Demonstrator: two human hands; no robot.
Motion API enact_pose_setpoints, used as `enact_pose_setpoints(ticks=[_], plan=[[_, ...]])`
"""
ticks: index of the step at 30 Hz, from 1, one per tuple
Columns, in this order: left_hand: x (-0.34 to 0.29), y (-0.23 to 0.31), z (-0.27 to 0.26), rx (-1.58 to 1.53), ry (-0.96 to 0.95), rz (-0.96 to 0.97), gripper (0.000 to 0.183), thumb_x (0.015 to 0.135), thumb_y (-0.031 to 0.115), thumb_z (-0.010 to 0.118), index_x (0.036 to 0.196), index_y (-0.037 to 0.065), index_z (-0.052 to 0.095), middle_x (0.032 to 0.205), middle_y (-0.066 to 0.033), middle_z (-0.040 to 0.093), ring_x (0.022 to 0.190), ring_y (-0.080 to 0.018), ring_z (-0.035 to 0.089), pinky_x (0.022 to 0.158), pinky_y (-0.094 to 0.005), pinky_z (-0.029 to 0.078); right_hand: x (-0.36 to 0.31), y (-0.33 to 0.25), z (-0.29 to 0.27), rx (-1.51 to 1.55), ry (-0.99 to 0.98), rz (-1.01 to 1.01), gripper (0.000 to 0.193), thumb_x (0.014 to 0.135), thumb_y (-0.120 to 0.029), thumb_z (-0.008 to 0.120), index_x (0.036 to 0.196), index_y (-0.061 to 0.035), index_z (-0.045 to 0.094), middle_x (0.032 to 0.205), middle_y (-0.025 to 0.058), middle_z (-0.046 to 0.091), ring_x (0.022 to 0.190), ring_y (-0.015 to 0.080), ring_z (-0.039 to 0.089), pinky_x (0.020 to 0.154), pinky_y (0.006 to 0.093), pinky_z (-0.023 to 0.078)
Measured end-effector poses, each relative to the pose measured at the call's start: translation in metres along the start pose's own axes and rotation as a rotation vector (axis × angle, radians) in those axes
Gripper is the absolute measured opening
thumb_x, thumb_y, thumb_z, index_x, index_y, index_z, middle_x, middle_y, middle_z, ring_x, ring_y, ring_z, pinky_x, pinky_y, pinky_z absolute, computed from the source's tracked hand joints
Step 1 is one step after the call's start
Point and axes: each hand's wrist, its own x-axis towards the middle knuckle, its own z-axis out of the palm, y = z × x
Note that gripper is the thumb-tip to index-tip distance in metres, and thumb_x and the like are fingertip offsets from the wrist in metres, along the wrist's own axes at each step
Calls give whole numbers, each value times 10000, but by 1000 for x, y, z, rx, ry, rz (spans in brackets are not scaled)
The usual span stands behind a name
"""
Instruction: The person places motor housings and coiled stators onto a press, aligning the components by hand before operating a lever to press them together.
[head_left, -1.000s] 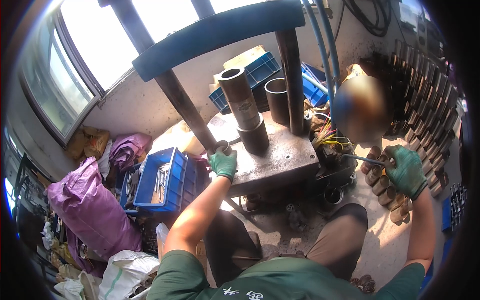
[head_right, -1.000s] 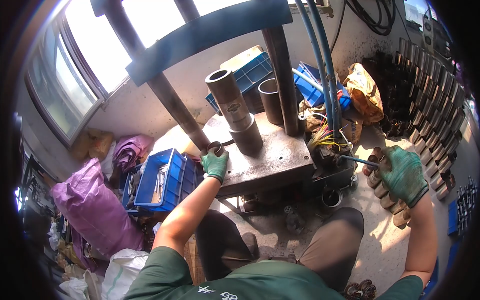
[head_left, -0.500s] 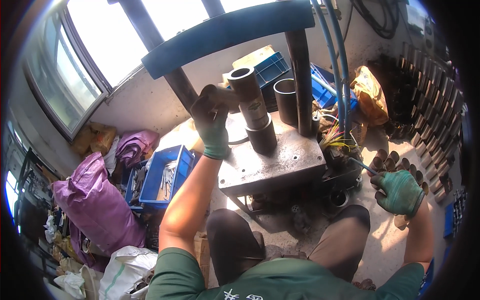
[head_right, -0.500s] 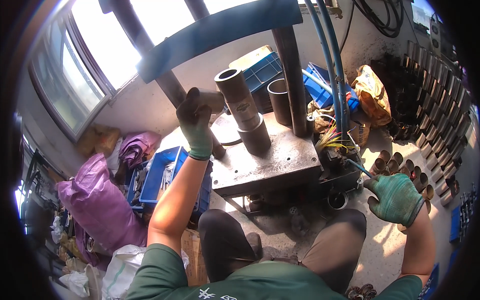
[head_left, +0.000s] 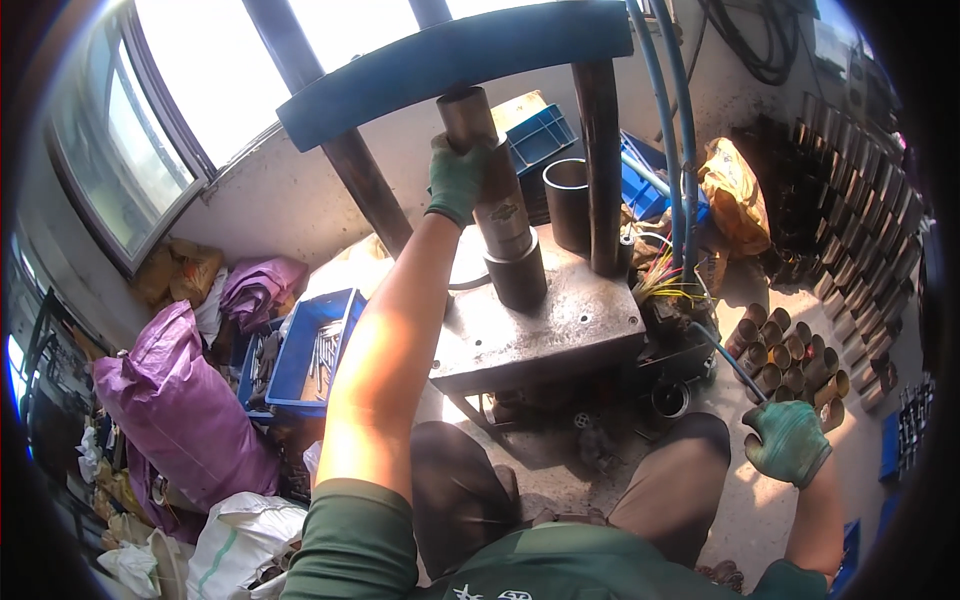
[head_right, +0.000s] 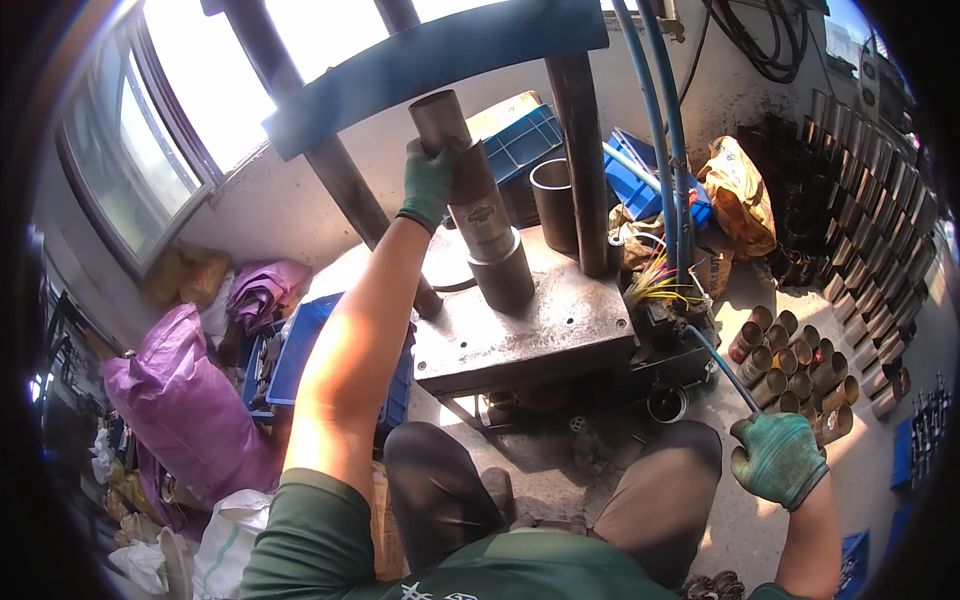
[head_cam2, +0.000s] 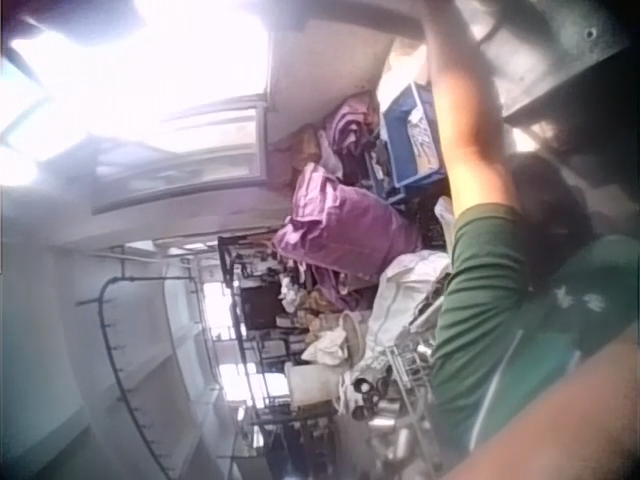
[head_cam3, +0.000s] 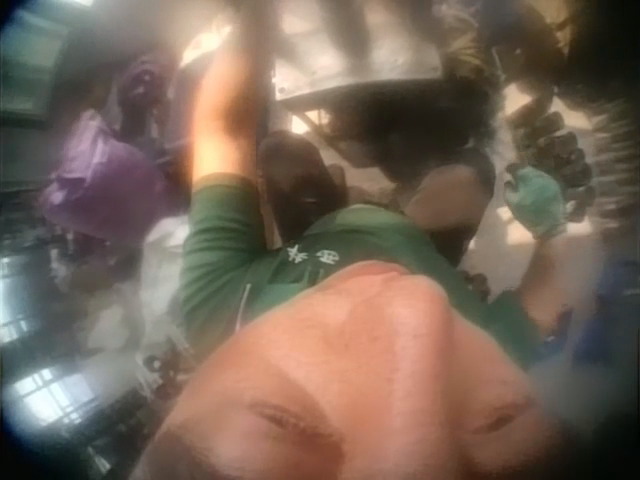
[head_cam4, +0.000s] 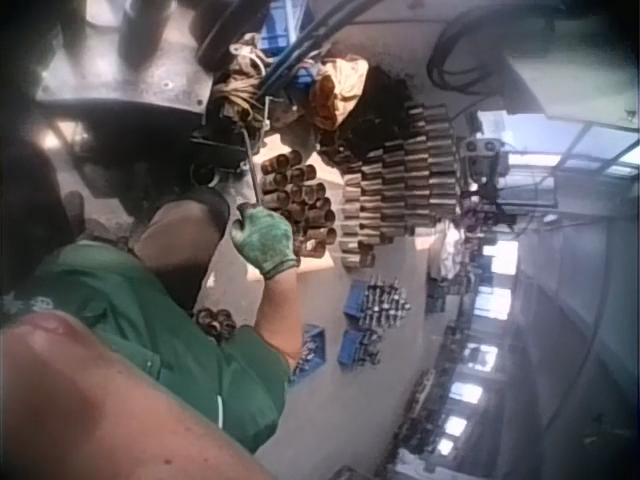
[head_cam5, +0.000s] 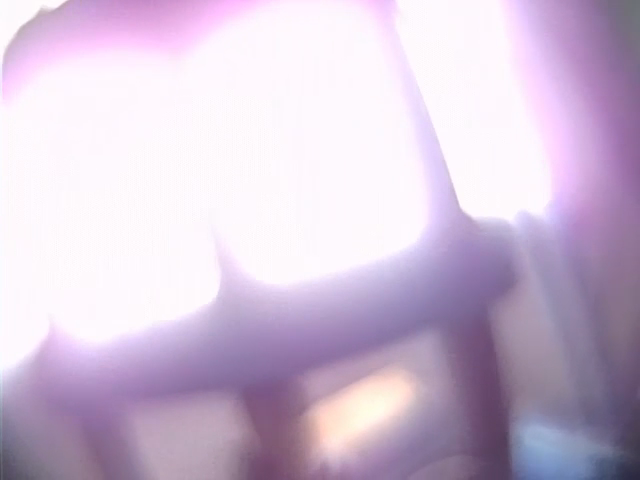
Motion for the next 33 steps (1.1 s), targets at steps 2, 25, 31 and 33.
enact_pose_setpoints(ticks=[2,25,31,33], plan=[[-7,-12,27,-59,-40,-24,704,863,448,820,1332,-12,568,1141,-237,731,1059,-363,725,950,-431,561,-33,-7,7,-4,5,126,213,726,-214,683,835,-59,781,807,170,722,758,385,702,735,498,565],[-25,-8,8,-85,5,-12,803,897,539,791,1399,-21,508,1210,-232,721,1115,-355,723,1016,-421,551,-36,-31,51,267,339,241,116,791,-91,723,707,-42,661,727,165,655,672,386,639,653,471,505],[-37,1,9,-42,9,-33,827,885,535,809,1400,-35,501,1215,-231,722,1119,-336,727,1007,-411,565,-38,-32,50,255,306,292,139,806,-110,733,715,-41,654,727,160,655,673,378,645,653,473,510],[-41,5,7,-47,1,-50,835,882,532,815,1404,-38,498,1219,-231,721,1121,-328,728,1007,-409,569,-38,-34,48,261,293,304,143,810,-113,736,719,-41,652,729,160,654,671,376,645,650,472,509]])
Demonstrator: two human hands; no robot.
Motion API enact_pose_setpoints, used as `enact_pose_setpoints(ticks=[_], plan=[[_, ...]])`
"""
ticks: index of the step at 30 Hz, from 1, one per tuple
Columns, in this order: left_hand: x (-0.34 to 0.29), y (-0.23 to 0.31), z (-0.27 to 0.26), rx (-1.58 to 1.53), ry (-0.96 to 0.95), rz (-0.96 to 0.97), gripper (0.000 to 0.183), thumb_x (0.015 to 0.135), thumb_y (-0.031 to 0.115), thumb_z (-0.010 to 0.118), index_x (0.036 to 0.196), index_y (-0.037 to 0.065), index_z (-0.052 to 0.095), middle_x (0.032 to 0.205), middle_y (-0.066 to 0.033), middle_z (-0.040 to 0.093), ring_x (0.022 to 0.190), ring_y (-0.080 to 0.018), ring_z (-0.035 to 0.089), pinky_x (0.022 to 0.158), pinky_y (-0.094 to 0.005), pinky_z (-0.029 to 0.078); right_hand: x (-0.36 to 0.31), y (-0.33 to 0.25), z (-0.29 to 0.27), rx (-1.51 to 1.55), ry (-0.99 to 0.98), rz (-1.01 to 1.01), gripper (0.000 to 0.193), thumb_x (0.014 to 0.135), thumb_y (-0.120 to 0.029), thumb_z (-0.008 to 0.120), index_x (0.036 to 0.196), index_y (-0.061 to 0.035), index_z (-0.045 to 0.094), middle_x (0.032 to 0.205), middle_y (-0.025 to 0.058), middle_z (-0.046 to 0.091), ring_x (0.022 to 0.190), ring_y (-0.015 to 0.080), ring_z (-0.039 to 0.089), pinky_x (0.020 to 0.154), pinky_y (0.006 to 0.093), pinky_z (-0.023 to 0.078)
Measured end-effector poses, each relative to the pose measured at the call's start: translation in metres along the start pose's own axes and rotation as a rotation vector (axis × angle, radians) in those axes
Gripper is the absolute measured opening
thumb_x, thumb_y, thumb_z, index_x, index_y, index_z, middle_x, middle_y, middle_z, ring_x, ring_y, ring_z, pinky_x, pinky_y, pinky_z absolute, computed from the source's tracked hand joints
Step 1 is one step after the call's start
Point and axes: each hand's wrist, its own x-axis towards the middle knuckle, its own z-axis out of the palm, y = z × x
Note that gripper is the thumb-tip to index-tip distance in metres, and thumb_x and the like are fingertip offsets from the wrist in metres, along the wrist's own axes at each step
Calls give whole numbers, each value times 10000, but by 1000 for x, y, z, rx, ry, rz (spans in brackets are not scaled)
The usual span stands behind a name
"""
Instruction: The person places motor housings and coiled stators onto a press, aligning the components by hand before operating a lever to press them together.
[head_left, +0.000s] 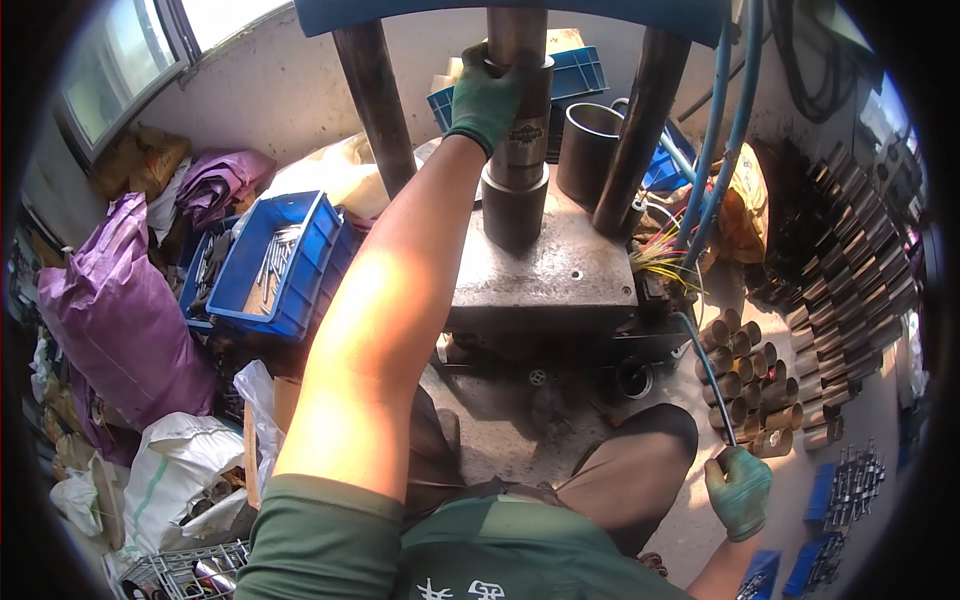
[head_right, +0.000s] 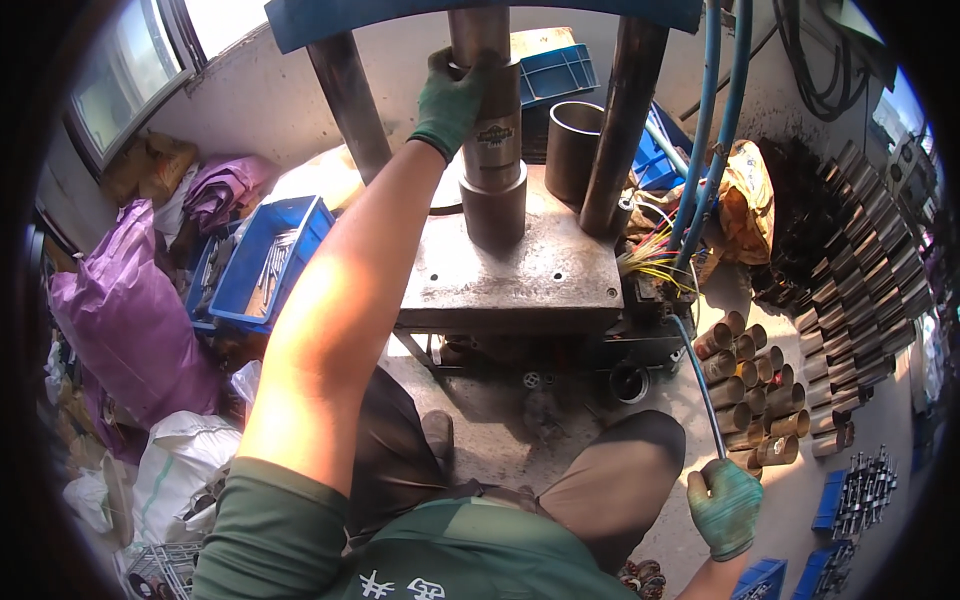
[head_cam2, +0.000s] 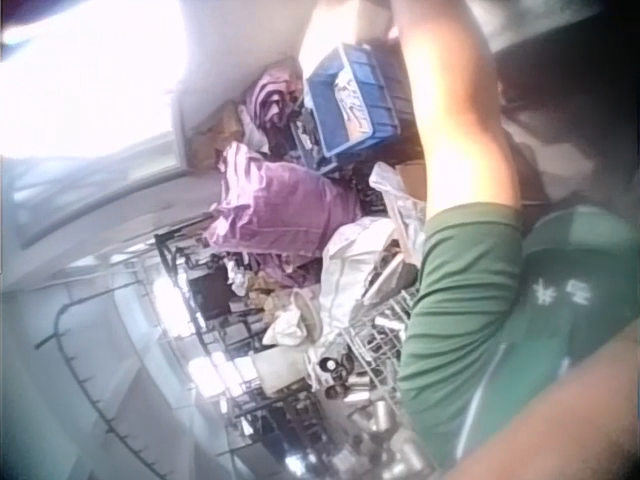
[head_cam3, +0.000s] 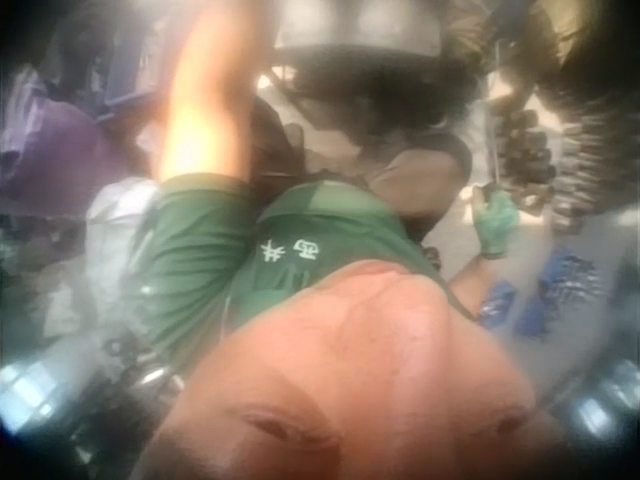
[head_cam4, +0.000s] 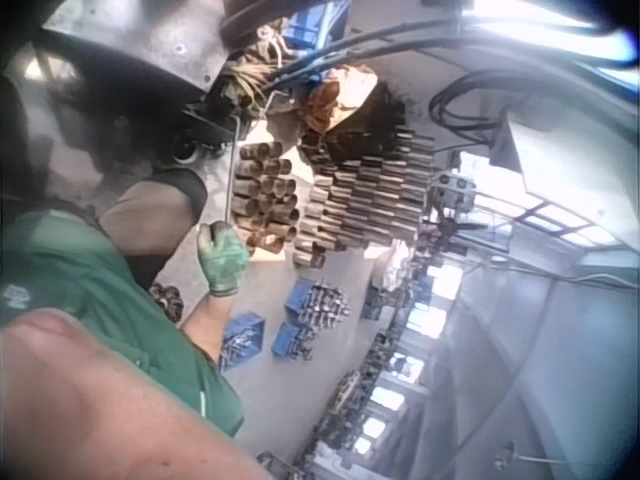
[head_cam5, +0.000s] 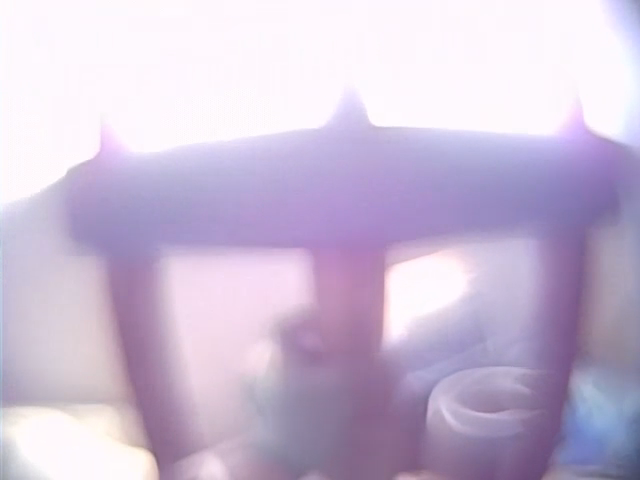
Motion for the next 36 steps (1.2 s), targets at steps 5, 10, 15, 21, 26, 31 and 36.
enact_pose_setpoints(ticks=[5,10,15,21,26,31,36], plan=[[-5,0,-2,-5,-1,-8,847,875,524,827,1412,-39,490,1227,-231,718,1124,-315,729,1010,-409,575,1,-1,-3,-7,-20,-10,146,819,-115,739,731,-42,649,732,159,654,660,372,645,638,469,507],[-7,-4,0,-5,-9,-31,862,860,532,841,1409,-35,493,1224,-222,717,1130,-305,726,1016,-407,572,-1,0,-1,-16,-3,-13,139,825,-106,737,740,-42,648,730,159,653,647,370,643,624,463,505],[-5,-17,2,-44,-26,-36,896,849,557,851,1416,-32,483,1235,-223,710,1137,-319,725,1005,-410,581,1,-3,-3,-32,-7,-29,123,823,-99,739,757,-40,655,729,160,653,648,373,644,618,461,504],[-8,-21,4,-79,-42,-49,930,844,554,861,1438,-29,448,1248,-226,703,1126,-335,731,1001,-413,597,-2,0,-2,-37,7,-55,98,814,-83,743,779,-36,664,750,158,659,650,375,643,612,464,503],[-12,-25,4,-96,-42,-52,936,837,545,868,1436,-33,442,1251,-231,699,1118,-339,733,1005,-415,598,0,-1,-3,-71,16,-119,89,802,-69,748,786,-34,667,775,153,669,649,369,643,603,462,503],[-14,-34,6,-107,-22,-39,928,826,526,872,1426,-43,451,1250,-232,698,1111,-329,733,1002,-411,594,0,1,-4,-149,27,-201,79,805,-60,738,784,-39,664,769,146,657,656,363,640,589,465,491],[-14,-42,8,-161,-46,-53,918,829,506,877,1427,-44,450,1245,-231,696,1112,-320,731,991,-400,597,2,0,-5,-86,-1,-132,96,828,-94,738,808,-33,667,759,174,660,666,389,644,599,468,491]])
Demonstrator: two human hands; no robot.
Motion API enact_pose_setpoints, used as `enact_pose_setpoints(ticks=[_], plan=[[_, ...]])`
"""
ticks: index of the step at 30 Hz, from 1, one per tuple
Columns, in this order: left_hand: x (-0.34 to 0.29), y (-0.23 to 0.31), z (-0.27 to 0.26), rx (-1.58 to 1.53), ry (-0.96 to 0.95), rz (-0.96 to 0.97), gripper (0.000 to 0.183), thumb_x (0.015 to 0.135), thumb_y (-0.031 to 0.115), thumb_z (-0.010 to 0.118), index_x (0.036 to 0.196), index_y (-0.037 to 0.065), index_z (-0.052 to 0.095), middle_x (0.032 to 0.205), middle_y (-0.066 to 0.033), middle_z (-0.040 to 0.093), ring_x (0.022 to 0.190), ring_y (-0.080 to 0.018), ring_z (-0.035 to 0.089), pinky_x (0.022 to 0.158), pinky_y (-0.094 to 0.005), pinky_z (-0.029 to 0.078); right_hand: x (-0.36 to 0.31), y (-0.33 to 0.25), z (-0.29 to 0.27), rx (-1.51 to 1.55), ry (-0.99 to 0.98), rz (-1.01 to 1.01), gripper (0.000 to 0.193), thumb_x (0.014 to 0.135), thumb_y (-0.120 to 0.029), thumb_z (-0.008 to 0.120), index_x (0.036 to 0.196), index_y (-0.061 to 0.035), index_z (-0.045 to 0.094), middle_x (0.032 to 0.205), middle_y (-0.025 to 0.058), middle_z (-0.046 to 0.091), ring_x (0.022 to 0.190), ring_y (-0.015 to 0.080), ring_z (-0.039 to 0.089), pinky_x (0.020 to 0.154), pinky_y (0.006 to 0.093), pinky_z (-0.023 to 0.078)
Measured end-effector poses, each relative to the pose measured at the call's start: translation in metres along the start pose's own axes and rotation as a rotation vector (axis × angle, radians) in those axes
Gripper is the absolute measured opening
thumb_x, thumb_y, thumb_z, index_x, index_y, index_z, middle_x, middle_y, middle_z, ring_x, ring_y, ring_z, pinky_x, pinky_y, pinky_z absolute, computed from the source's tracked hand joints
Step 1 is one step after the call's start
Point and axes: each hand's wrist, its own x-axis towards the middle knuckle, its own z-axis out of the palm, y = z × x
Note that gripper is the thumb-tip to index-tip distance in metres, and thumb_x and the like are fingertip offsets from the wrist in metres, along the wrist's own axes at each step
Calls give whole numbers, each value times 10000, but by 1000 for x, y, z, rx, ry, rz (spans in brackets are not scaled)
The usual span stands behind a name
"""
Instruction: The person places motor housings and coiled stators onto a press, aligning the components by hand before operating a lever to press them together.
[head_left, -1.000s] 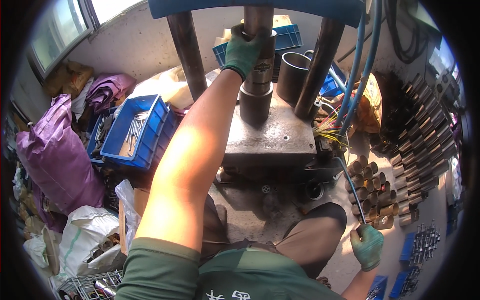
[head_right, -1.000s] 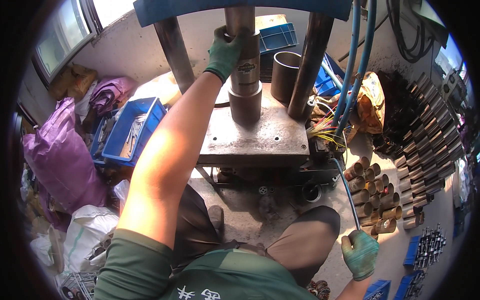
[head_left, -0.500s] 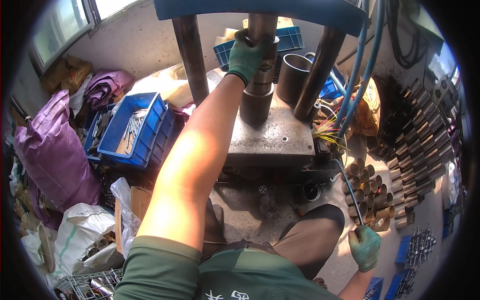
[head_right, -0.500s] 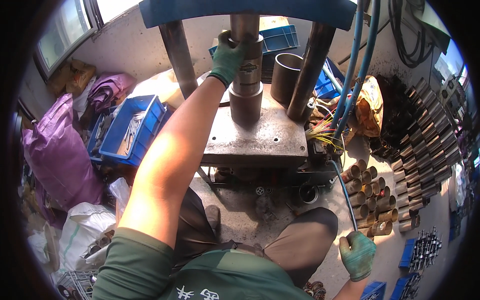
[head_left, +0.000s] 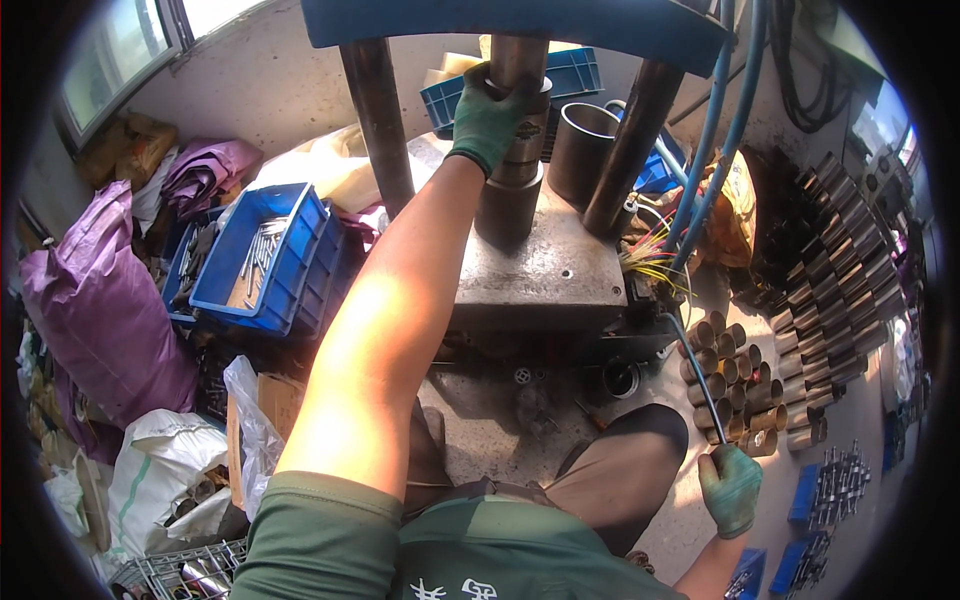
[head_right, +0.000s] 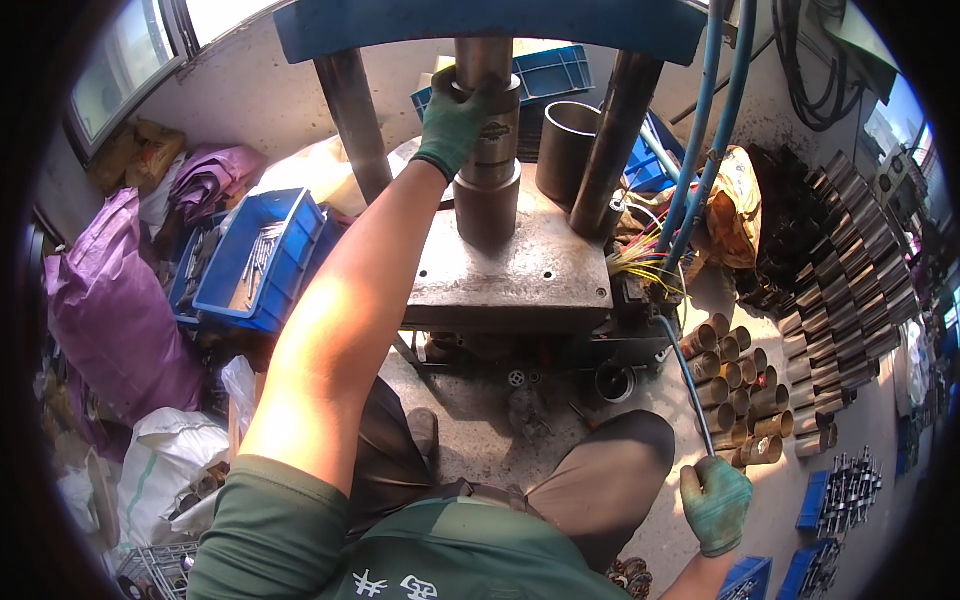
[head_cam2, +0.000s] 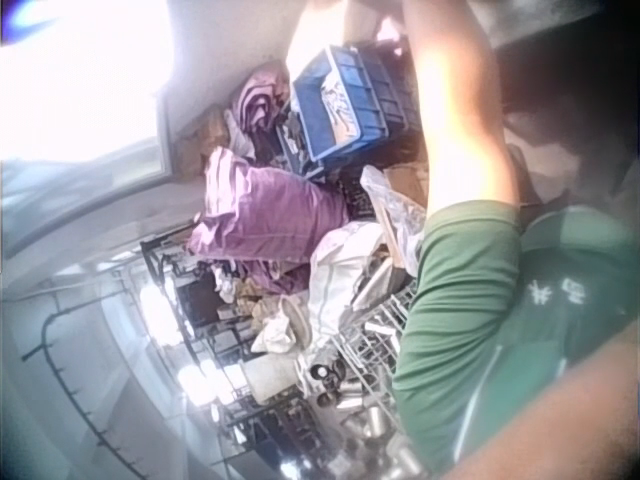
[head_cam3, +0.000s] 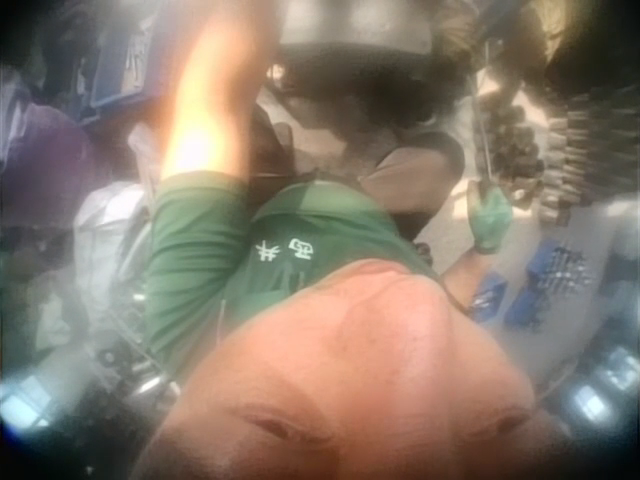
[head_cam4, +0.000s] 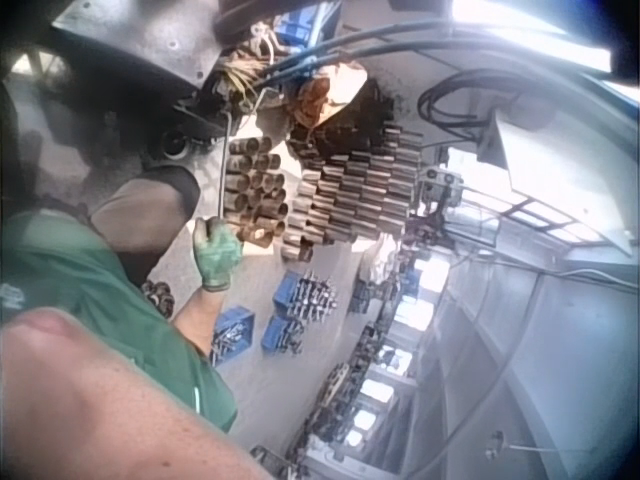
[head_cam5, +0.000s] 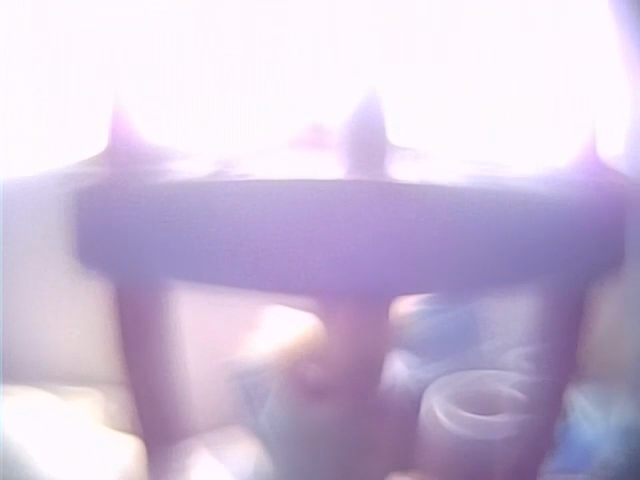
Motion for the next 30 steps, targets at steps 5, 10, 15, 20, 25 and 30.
enact_pose_setpoints(ticks=[5,10,15,20,25,30], plan=[[-5,-3,1,-53,-15,16,917,824,481,894,1427,-43,443,1240,-222,697,1113,-306,729,978,-394,602,-1,0,1,85,-19,124,134,859,-128,737,833,-13,673,755,210,675,670,421,650,618,470,498],[-8,-6,-1,-13,-14,-7,923,825,473,900,1425,-49,432,1261,-221,686,1134,-306,717,999,-397,591,1,-4,4,38,59,85,144,839,-114,736,759,-30,650,726,184,651,635,394,628,598,480,487],[-10,-10,-2,-68,-29,-14,918,832,456,899,1435,-47,424,1283,-219,676,1146,-308,711,1006,-399,586,3,-4,1,43,26,110,140,845,-115,736,770,-33,651,735,189,651,651,408,630,602,484,487],[-16,-10,-1,-59,-30,-9,911,837,446,897,1444,-40,423,1296,-220,668,1141,-302,710,1000,-387,588,4,-4,1,27,47,103,162,849,-114,738,752,-32,637,720,194,641,653,418,625,604,486,483],[-11,-24,-4,-48,-7,11,893,828,435,905,1430,-36,443,1270,-206,672,1109,-279,713,970,-368,596,10,-4,-3,54,-2,100,135,874,-107,712,802,-1,668,693,198,633,599,393,610,576,456,467],[-19,-19,5,-106,7,9,830,830,421,904,1382,-31,479,1227,-189,678,1071,-251,707,940,-359,597,19,-5,-15,71,-71,209,117,876,-109,714,824,-5,701,731,183,679,633,351,661,599,430,497]])
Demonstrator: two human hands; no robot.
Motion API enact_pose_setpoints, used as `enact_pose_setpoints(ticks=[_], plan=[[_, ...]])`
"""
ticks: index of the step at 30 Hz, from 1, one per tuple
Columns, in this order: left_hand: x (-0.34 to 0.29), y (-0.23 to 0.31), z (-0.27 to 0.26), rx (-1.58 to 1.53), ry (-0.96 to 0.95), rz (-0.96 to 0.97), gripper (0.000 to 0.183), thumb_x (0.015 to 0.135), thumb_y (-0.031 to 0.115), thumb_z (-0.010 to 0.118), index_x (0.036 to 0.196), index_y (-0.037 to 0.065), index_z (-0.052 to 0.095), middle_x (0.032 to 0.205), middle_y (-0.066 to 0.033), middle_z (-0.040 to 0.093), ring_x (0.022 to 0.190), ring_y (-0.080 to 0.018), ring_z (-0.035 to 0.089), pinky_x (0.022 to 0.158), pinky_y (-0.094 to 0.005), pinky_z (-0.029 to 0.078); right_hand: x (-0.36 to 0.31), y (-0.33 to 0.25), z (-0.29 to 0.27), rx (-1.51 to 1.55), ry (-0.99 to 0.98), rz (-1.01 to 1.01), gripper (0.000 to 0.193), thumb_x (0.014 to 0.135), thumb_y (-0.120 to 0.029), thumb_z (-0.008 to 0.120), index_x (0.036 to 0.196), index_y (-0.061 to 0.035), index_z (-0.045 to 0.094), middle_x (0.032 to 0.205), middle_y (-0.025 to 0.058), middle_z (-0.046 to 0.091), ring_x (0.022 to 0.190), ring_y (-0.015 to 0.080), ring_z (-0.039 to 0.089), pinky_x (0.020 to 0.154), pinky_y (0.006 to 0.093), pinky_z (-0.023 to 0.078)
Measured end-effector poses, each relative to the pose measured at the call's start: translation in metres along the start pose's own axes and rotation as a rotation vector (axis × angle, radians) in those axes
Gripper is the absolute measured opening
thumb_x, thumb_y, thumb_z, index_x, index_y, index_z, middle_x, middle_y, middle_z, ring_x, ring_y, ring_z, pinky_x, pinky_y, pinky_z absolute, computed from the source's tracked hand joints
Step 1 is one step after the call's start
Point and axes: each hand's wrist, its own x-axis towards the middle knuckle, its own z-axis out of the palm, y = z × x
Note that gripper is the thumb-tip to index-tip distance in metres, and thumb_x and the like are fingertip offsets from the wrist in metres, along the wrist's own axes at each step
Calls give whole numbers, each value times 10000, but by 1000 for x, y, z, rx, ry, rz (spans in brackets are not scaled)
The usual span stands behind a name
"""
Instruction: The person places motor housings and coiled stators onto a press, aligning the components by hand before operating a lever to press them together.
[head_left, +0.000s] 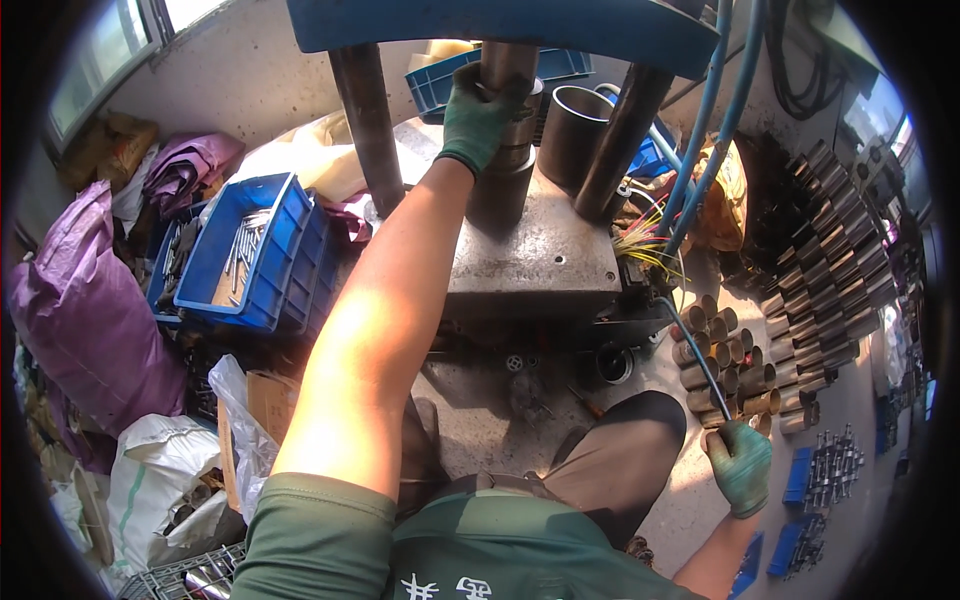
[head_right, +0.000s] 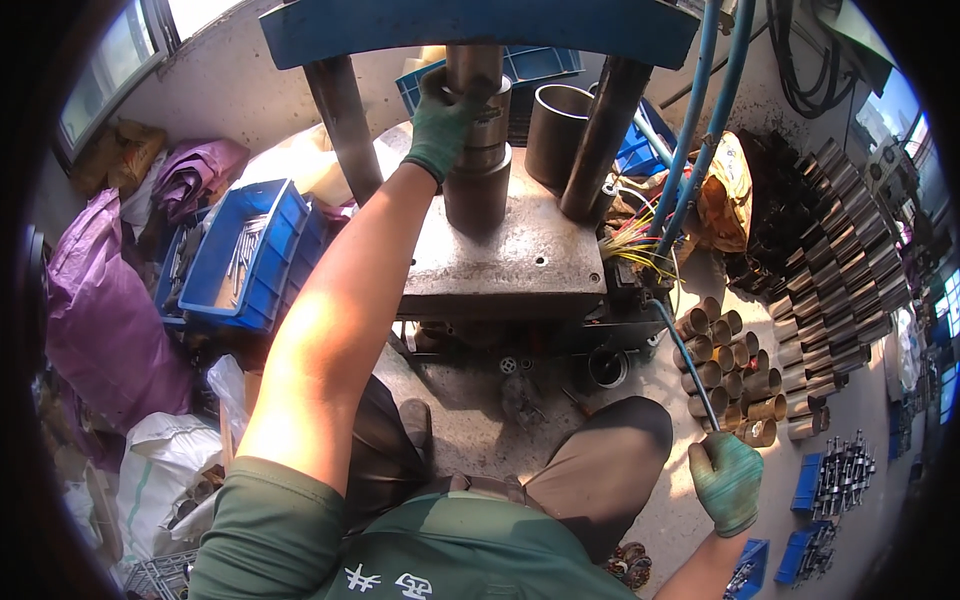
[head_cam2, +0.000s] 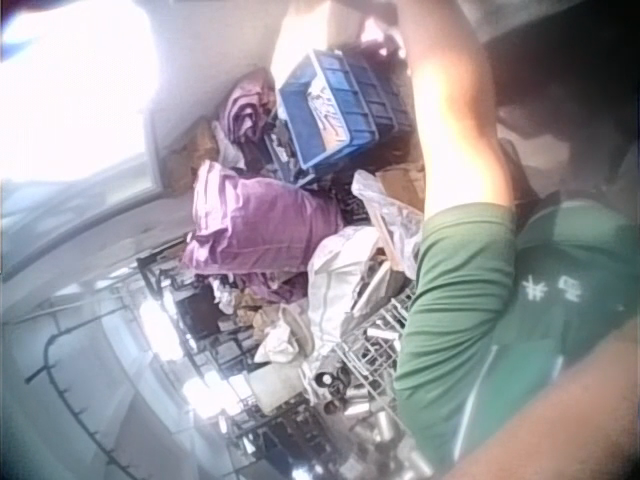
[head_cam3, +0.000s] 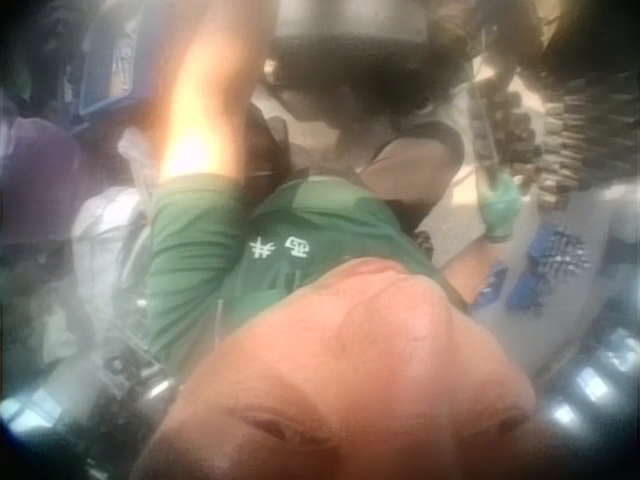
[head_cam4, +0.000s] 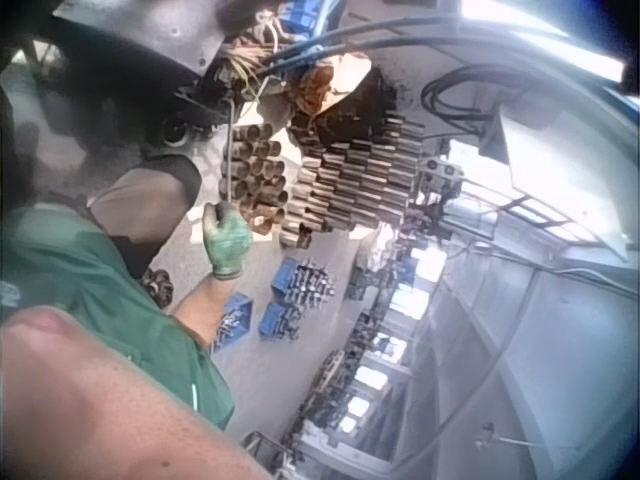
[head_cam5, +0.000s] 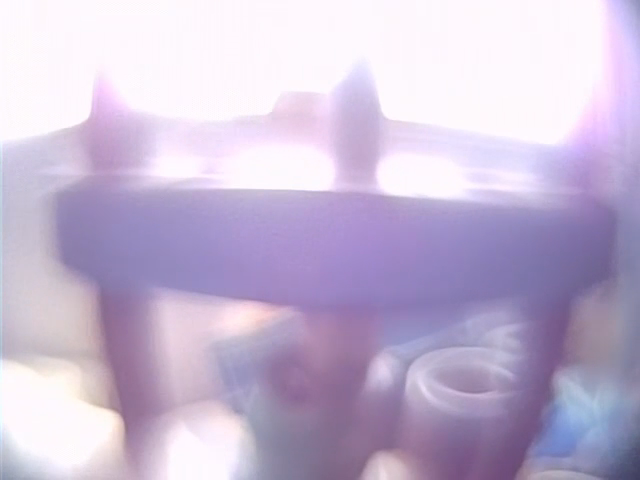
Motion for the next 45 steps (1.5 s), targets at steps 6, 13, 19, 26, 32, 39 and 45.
enact_pose_setpoints(ticks=[6,13,19,26,32,39,45], plan=[[4,-12,-7,-57,25,27,771,843,395,897,1349,-22,491,1158,-176,687,954,-223,718,860,-345,611,95,-25,-40,-55,209,-280,192,949,-87,712,1118,5,707,1008,167,743,856,266,733,754,363,563],[-6,15,5,-80,19,-3,724,883,347,867,1348,-36,466,1087,-176,693,777,-197,732,732,-333,621,240,-23,-73,-58,579,-363,365,1054,-186,675,1375,-12,666,1250,145,744,1053,210,732,943,339,584],[-6,15,-2,-32,24,-41,712,881,338,866,1340,-38,472,1097,-181,698,782,-198,738,727,-331,620,163,-20,-66,-22,237,-314,491,974,-21,622,1464,-60,608,1360,159,701,1073,251,734,910,368,589],[2,6,1,93,29,-20,796,841,417,883,1361,-43,493,1144,-204,700,960,-247,746,874,-360,604,22,15,-11,-248,-449,-241,214,809,-221,660,857,-36,756,864,204,718,828,415,703,752,502,564],[6,-9,0,93,59,13,786,832,439,880,1357,-32,534,1265,-219,690,1151,-300,696,1028,-390,539,27,-4,-14,-280,-413,-125,198,831,-229,687,850,-50,770,890,171,739,834,387,722,760,492,570],[5,-10,-2,56,56,-13,815,831,456,872,1383,-33,522,1273,-222,687,1166,-310,692,1031,-393,537,42,-4,-27,-61,-225,-188,292,830,-182,708,1086,-62,779,976,163,767,883,366,751,787,447,600],[3,-3,4,97,71,-37,869,809,497,882,1392,-36,519,1288,-239,682,1189,-321,684,1039,-396,533,31,6,-22,-349,-473,-256,202,842,-212,668,908,-71,796,917,175,754,853,391,731,782,490,580]])
